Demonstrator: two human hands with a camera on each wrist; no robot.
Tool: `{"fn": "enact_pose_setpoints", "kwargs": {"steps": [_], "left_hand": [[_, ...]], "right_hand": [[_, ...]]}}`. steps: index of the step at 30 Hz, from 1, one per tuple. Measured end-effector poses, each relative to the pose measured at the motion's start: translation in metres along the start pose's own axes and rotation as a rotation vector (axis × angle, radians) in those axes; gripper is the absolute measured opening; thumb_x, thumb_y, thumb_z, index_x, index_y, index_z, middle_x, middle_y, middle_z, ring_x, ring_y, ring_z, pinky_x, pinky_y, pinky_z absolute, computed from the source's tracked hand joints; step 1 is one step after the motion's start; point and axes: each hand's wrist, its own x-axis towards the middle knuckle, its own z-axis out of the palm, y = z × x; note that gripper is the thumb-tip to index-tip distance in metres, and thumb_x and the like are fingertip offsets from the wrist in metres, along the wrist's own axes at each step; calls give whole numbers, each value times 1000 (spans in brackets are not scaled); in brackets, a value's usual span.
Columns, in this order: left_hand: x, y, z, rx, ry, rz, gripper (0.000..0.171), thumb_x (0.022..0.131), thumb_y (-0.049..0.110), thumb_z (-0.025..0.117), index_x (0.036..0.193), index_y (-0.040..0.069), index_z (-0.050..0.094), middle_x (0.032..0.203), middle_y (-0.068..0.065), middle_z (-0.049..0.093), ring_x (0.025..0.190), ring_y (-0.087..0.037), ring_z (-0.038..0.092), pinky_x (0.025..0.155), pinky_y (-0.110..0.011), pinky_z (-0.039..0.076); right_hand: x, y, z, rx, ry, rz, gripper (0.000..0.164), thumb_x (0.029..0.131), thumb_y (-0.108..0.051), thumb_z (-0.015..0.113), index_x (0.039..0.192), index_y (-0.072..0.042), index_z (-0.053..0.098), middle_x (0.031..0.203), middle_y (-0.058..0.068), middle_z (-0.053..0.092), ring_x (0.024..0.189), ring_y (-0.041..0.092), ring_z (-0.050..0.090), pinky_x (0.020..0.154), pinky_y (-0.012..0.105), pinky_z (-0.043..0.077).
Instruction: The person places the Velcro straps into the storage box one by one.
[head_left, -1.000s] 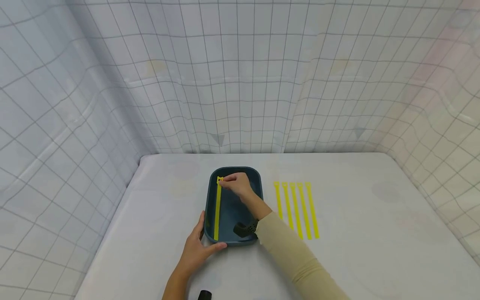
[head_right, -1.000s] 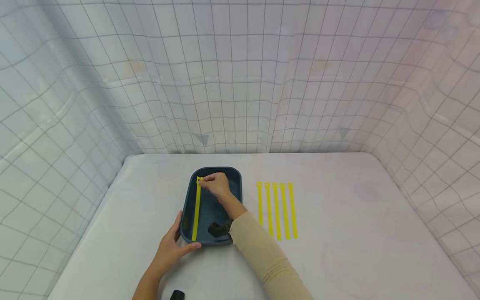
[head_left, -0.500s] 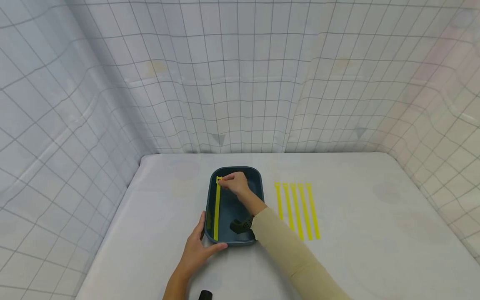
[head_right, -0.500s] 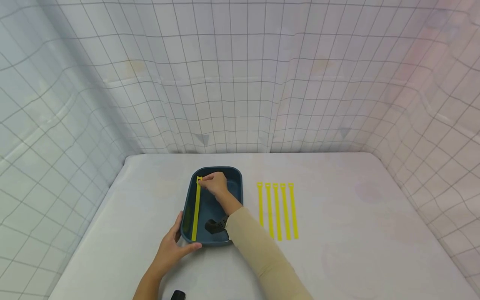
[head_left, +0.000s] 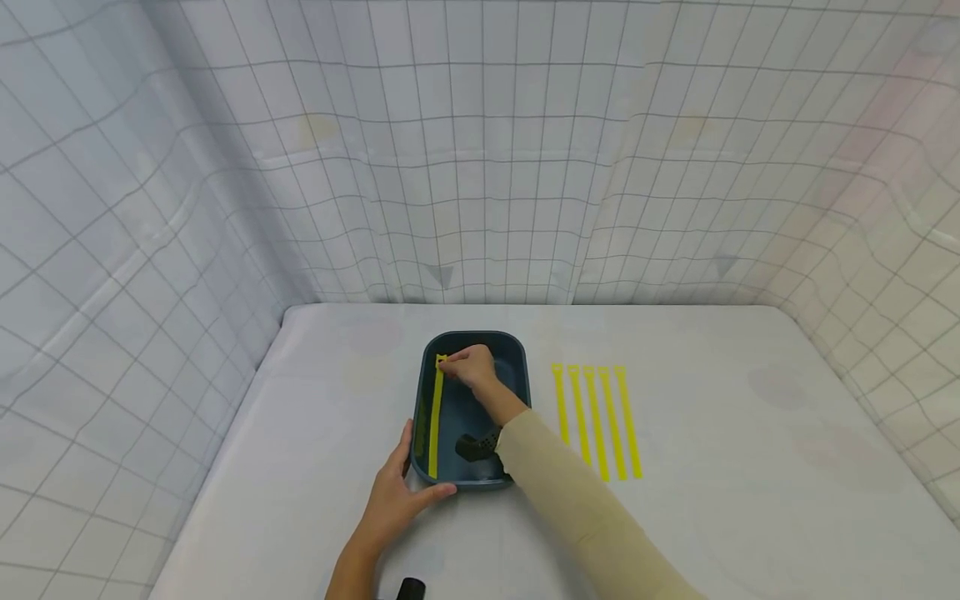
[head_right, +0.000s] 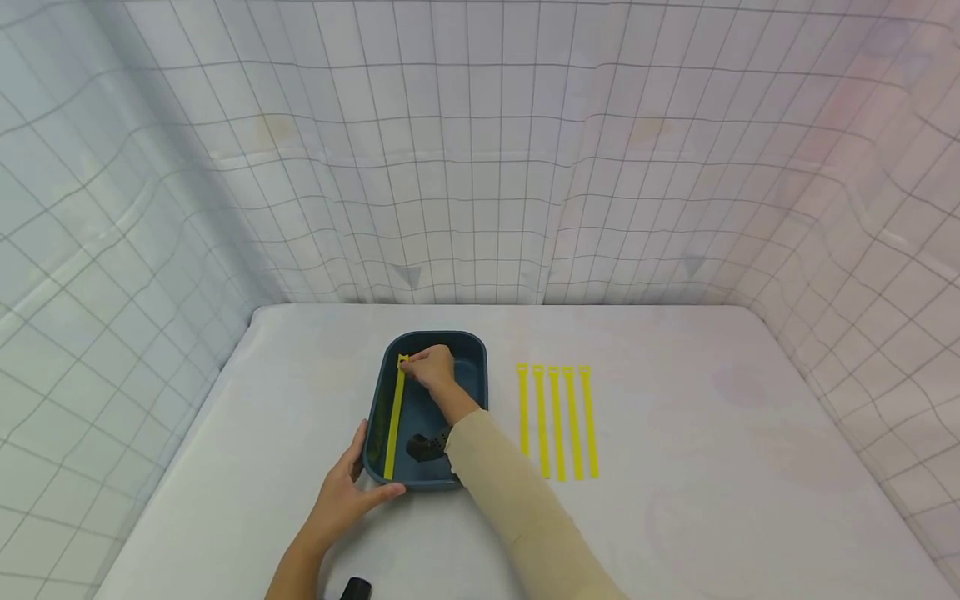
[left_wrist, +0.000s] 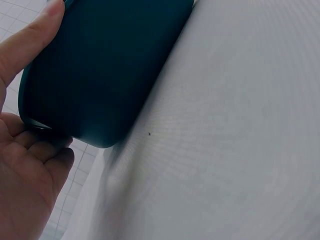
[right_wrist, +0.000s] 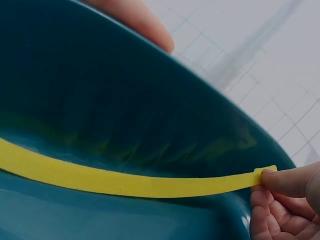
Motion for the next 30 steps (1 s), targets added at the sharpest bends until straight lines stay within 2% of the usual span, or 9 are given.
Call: {"fn": "enact_pose_setpoints", "kwargs": {"steps": [10, 30], "left_hand": [[0, 1, -1, 6, 8, 4, 109, 67, 29, 83, 147, 4, 13, 149, -14, 18, 134, -28, 22, 104, -43, 26], [-1, 0, 1, -19, 1, 0, 109, 68, 30, 82, 147, 5, 13, 150, -14, 17, 135, -28, 21, 105, -44, 25]], "right_hand": [[5, 7, 6, -36, 16, 33, 14, 76, -7, 75, 84, 4, 71, 79, 9, 68, 64, 13, 60, 60, 26, 53], [5, 14, 11, -151, 67, 1, 12, 74, -9, 76, 74, 2, 72, 67, 6, 66, 56, 11, 58, 51, 23, 50]]}}
